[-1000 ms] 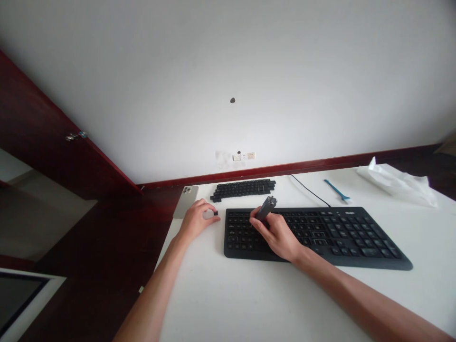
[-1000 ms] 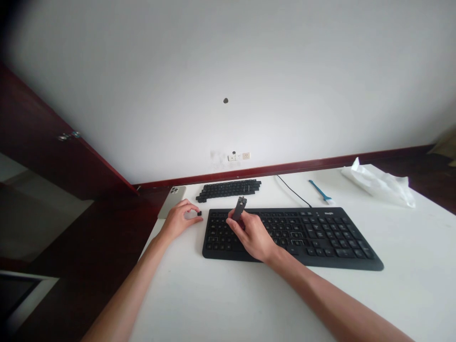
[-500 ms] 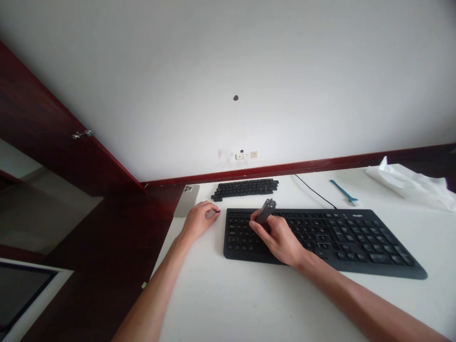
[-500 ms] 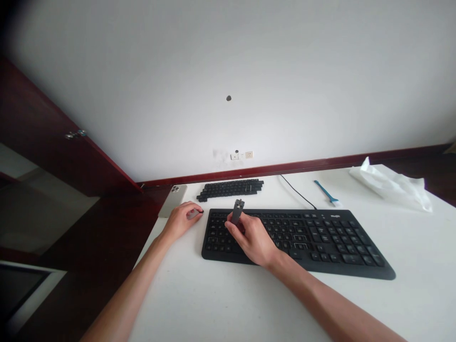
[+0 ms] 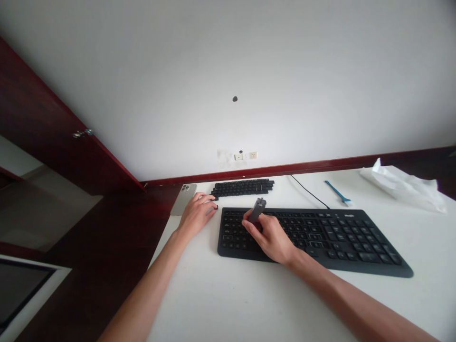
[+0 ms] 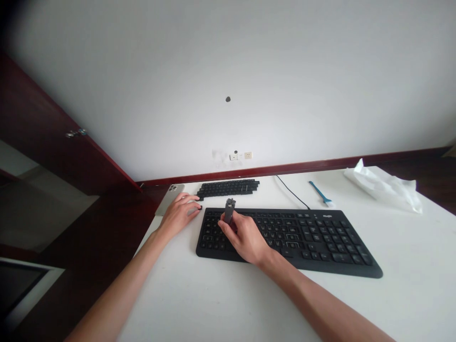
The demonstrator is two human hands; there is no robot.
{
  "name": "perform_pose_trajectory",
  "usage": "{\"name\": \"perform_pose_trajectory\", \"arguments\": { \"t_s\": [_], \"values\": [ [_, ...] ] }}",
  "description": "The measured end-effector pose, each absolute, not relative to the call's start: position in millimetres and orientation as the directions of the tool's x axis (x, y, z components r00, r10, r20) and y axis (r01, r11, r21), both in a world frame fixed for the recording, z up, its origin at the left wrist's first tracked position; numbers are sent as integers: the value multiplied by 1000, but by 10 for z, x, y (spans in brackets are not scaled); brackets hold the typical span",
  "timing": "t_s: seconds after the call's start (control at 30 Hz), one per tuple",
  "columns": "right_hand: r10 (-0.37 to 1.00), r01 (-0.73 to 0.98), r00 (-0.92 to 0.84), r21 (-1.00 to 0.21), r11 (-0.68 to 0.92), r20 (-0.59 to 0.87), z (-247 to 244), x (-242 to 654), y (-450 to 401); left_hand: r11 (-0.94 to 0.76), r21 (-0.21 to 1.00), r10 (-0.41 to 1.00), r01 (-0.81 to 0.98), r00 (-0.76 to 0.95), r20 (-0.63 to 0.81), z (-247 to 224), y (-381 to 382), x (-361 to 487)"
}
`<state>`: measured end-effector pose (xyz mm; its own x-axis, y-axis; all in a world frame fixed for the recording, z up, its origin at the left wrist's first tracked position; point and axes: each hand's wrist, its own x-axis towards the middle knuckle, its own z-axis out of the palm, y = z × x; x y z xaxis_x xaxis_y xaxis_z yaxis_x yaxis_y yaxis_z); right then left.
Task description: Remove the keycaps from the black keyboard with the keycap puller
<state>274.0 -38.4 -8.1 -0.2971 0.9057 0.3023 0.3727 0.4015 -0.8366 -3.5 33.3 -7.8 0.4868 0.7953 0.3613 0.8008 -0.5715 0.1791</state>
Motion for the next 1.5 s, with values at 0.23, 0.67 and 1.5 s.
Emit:
{"name": "perform_pose_trajectory", "arguments": {
  "t_s": [0.23, 0.67, 1.5],
  "values": [
    [899, 365, -300, -832, 418, 320, -70, 2739, -385, -621, 106, 760, 777, 564, 322, 32, 553, 232],
    [910, 381, -305, -839, 388, 282, -83, 2736, -385, -543, 134, 792, 829, 454, 408, -122, 659, 212],
    [920, 409, -311, -840, 357, 240, -89, 2735, -379, -533, 177, 793, 827, 415, 446, -208, 712, -8]
  ]
}}
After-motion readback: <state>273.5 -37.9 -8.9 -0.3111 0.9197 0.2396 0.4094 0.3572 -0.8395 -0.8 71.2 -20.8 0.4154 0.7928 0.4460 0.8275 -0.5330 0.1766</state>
